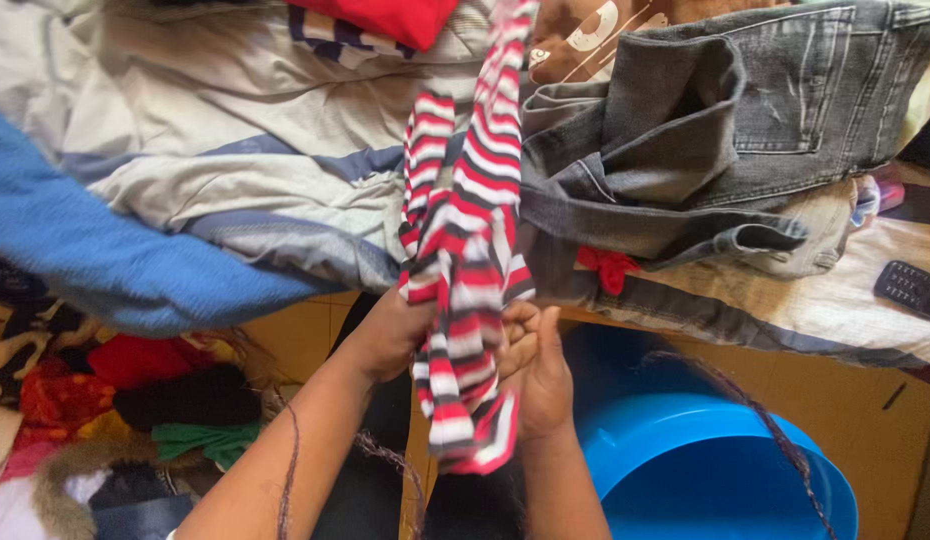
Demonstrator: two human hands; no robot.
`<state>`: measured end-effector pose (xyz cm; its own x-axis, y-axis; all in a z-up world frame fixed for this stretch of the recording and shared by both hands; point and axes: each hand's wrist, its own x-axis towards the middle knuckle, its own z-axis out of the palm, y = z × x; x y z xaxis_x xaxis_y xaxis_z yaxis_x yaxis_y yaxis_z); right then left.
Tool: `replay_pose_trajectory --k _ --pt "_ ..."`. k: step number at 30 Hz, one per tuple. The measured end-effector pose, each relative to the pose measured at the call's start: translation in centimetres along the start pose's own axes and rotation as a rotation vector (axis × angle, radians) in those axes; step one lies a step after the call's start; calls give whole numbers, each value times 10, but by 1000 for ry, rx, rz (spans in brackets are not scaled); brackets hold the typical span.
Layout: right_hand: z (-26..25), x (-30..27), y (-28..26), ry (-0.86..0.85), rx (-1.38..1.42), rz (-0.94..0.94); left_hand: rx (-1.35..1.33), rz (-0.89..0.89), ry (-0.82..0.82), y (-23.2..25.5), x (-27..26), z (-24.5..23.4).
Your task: The person folds several pieces of clothing by hand on a bed. They fold a blue-and-white striped shirt, a red t-shirt, and a red-and-white striped dress, placing each folded item on the bed.
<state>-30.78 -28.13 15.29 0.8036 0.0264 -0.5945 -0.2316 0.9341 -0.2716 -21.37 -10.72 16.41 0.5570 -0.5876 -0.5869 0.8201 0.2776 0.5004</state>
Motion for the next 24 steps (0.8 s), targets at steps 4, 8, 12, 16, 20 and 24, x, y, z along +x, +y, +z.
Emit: replay_pose_trajectory --k 4,8,12,16,20,24 --pt "17 -29 -5 -44 -73 56 550 112 16 8 -67 36" --pt "30 -57 4 -251 80 150 796 34 193 5 -133 61" --pt "46 -77 30 -288 143 185 505 298 257 -20 -181 32" --pt "68 -86 62 -249 309 10 -147 230 508 -30 -218 -40" --pt "108 -106 106 -365 159 13 -543 463 375 -24 -287 -84" --pt "172 -149 141 -387 55 51 -657 498 124 31 -351 -70"
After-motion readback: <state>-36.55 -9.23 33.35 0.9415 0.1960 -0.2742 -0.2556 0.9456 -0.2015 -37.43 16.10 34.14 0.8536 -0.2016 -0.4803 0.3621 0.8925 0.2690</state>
